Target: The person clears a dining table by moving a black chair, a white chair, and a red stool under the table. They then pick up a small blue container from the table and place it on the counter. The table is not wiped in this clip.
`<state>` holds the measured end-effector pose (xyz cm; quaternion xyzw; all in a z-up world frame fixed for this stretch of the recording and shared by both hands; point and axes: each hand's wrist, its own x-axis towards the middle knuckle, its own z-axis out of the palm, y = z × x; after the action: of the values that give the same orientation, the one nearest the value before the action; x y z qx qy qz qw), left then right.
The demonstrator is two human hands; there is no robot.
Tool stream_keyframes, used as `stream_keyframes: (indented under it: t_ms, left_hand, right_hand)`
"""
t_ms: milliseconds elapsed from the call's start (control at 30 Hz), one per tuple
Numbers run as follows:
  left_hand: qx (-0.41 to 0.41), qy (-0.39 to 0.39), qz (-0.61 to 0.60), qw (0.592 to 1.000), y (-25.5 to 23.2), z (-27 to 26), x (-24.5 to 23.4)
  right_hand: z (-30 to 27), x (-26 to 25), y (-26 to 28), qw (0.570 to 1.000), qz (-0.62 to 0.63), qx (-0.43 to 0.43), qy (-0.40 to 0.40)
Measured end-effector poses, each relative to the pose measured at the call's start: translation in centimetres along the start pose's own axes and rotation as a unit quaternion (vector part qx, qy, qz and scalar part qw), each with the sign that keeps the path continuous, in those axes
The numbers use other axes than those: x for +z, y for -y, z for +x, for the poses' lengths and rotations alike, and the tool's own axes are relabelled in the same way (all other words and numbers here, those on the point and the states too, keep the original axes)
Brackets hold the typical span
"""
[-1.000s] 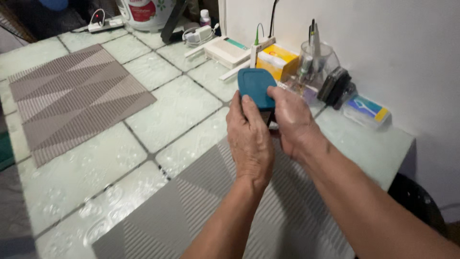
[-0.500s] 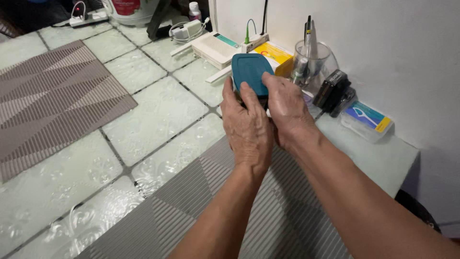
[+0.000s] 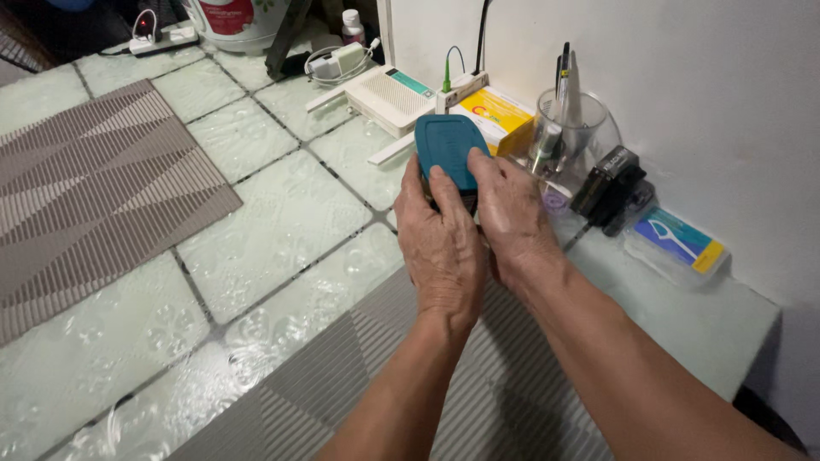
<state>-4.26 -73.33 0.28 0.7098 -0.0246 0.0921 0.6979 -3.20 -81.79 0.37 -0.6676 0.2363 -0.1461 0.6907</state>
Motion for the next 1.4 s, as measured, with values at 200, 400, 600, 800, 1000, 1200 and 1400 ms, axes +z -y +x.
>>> stream_keyframes:
  t_ms: [200, 400, 600, 800, 1000, 1200, 1400]
  left_hand:
    - [0.017, -0.020, 0.011, 1.000, 1.2, 2.0, 1.6]
    - [0.012, -0.020, 0.007, 1.000, 2.2, 4.0, 2.9]
    - [-0.016, -0.032, 0.032, 0.999, 4.1, 6.1, 4.1]
    - [-0.020, -0.040, 0.012, 0.999, 5.5, 8.0, 5.3]
    - [-0.012, -0.056, 0.012, 0.998, 6.6, 9.3, 6.3]
    - [-0.020, -0.070, 0.003, 0.997, 6.8, 10.2, 7.4]
    - [-0.055, -0.075, 0.001, 0.996, 7.1, 10.6, 8.4]
  right_hand:
    - [2.2, 0.2, 0.2, 0.998, -0.066, 0.005, -0.011]
    - [4.4, 0.8, 0.5, 0.995, -0.095, 0.012, -0.023]
    - [7.8, 1.4, -1.2, 0.998, -0.054, 0.036, 0.004]
    - [11.3, 1.9, -3.2, 0.999, 0.041, 0.010, 0.022]
    - [13.5, 1.9, -3.4, 1.000, -0.004, -0.017, -0.008]
    - [14.6, 1.9, -3.0, 0.983, -0.132, -0.106, -0.069]
    - [14.8, 1.4, -3.3, 0.979, -0.093, -0.152, -0.098]
